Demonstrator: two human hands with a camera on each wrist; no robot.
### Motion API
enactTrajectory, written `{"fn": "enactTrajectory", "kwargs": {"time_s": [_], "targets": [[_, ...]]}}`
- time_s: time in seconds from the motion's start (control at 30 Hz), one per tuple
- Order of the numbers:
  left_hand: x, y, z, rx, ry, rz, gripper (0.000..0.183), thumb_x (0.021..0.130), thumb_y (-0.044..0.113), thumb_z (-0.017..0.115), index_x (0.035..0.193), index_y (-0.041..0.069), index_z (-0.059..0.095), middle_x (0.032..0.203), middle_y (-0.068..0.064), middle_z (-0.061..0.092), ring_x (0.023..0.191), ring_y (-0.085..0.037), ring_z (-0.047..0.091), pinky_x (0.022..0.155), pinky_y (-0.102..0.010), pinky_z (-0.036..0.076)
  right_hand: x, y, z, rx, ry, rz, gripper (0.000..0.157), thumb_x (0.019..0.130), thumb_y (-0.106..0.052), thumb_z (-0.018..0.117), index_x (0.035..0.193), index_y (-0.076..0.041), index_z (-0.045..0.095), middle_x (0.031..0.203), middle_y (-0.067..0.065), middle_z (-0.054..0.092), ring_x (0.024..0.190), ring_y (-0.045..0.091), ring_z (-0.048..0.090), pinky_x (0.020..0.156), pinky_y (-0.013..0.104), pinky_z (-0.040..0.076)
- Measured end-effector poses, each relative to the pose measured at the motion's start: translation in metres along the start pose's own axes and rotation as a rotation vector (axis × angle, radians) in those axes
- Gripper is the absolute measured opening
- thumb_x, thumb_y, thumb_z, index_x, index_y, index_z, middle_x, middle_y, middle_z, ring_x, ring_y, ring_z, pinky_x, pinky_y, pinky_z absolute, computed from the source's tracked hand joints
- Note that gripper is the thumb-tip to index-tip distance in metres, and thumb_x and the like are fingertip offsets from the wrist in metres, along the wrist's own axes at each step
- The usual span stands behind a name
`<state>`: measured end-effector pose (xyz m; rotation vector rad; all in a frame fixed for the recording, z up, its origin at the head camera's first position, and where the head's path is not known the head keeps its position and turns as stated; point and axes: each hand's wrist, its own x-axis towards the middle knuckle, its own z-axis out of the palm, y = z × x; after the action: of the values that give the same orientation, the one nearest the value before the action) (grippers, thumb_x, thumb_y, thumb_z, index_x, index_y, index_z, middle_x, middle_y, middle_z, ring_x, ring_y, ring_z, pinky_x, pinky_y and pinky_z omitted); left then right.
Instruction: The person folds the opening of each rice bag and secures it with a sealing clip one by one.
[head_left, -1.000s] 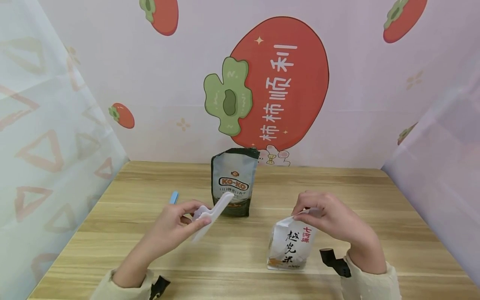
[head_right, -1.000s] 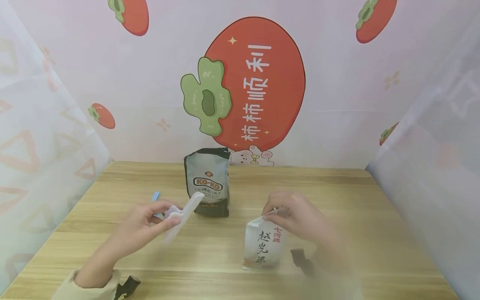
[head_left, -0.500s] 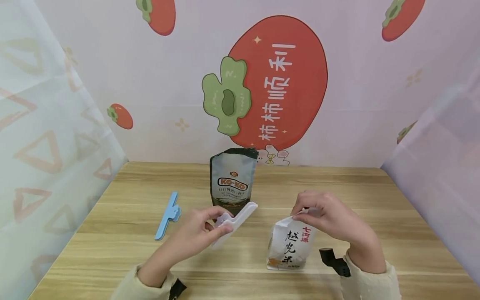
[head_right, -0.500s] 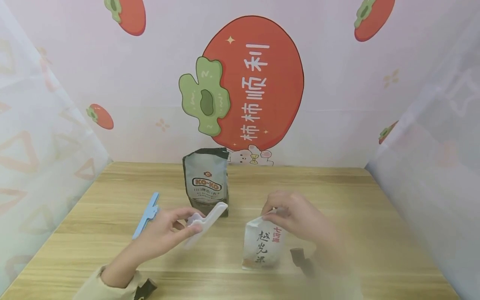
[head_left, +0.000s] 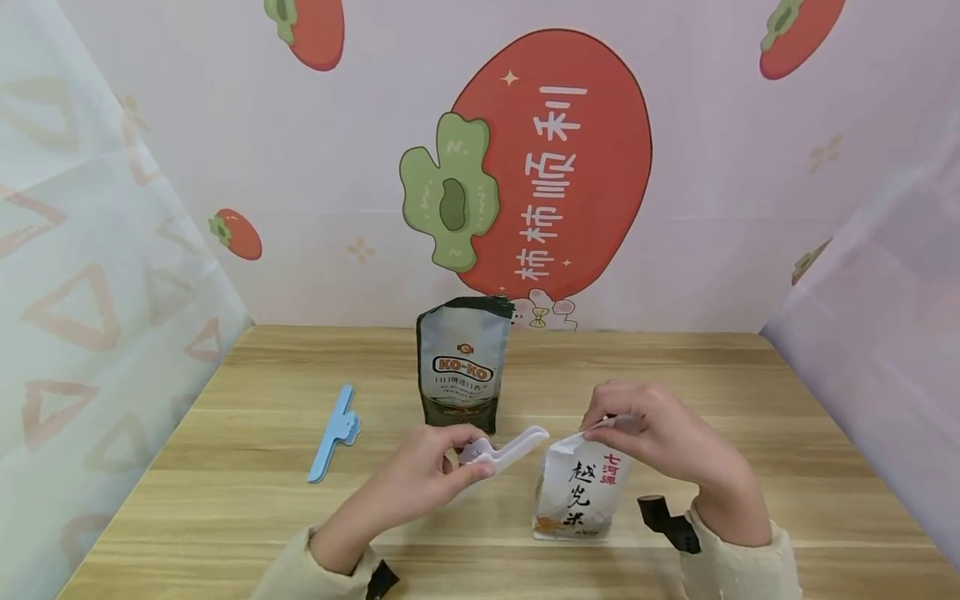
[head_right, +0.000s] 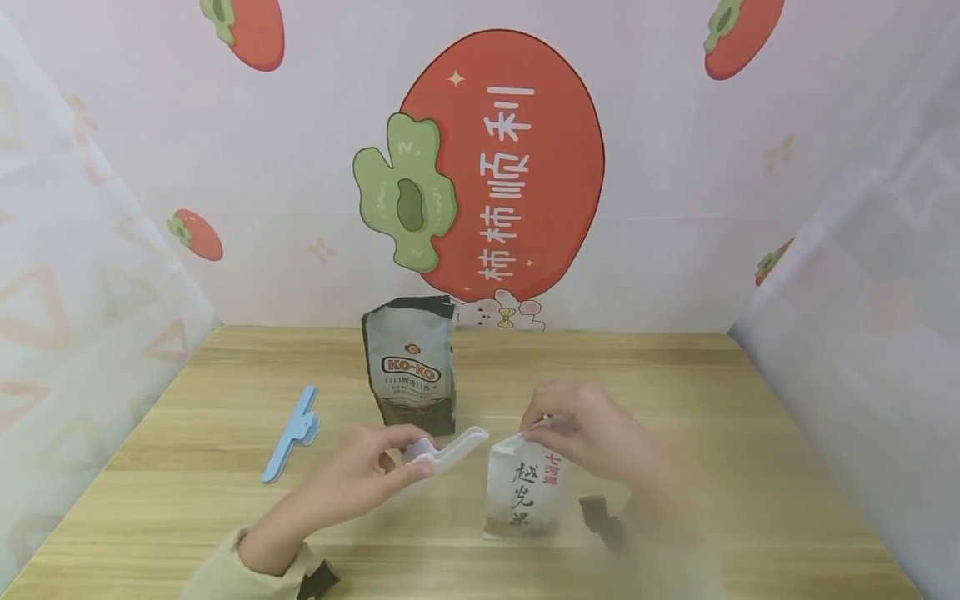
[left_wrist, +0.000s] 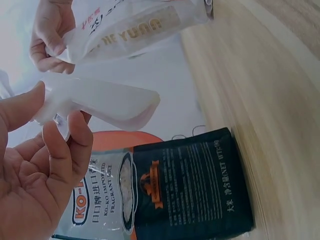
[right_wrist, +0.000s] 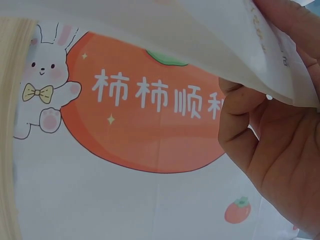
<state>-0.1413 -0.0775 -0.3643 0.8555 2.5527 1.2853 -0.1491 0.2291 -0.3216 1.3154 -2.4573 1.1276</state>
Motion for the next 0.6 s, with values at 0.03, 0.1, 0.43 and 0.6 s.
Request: {"fn": "enactTrajectory", "kwargs": {"time_s": [0.03, 0.1, 0.43, 0.6], "targets": [[0.001, 0.0, 0.001, 0.003, 0.0, 0.005, 0.024, 0.092, 0.037, 0.069, 0.104, 0.016, 0.071, 0.088, 0.002, 0.069, 0.056, -0.001, 0.046, 0.048, -0.021, 0.043, 0.0, 0.0, 0.0, 0.001, 0.0, 0.0, 0.02, 0.085, 0.001, 0.074, 0.09, -0.018, 0.071, 0.083, -0.006, 0.065, 0.078, 0.004, 0.06, 0.067, 0.021, 0.054], [0.002, 0.0, 0.003, 0.008, -0.001, 0.017, 0.024, 0.092, 0.036, 0.069, 0.104, 0.015, 0.071, 0.086, 0.002, 0.068, 0.053, 0.0, 0.044, 0.046, -0.021, 0.042, 0.0, 0.0, 0.0, 0.003, 0.0, -0.001, 0.02, 0.085, 0.002, 0.074, 0.09, -0.018, 0.07, 0.082, -0.006, 0.065, 0.077, 0.004, 0.06, 0.067, 0.021, 0.054], [0.009, 0.004, 0.009, 0.037, 0.012, 0.066, 0.016, 0.092, 0.027, 0.071, 0.096, 0.012, 0.071, 0.074, 0.006, 0.06, 0.048, 0.002, 0.034, 0.042, -0.018, 0.032, -0.001, -0.001, 0.0, 0.003, -0.001, 0.002, 0.02, 0.086, 0.001, 0.074, 0.09, -0.018, 0.07, 0.083, -0.006, 0.065, 0.077, 0.005, 0.06, 0.066, 0.022, 0.055], [0.014, 0.004, 0.012, 0.048, 0.048, 0.072, 0.015, 0.091, 0.026, 0.071, 0.095, 0.011, 0.073, 0.075, 0.005, 0.064, 0.052, 0.001, 0.041, 0.045, -0.019, 0.037, 0.0, -0.003, 0.0, 0.002, -0.004, 0.014, 0.019, 0.086, 0.001, 0.073, 0.089, -0.018, 0.07, 0.082, -0.006, 0.065, 0.077, 0.004, 0.06, 0.066, 0.023, 0.055]]}}
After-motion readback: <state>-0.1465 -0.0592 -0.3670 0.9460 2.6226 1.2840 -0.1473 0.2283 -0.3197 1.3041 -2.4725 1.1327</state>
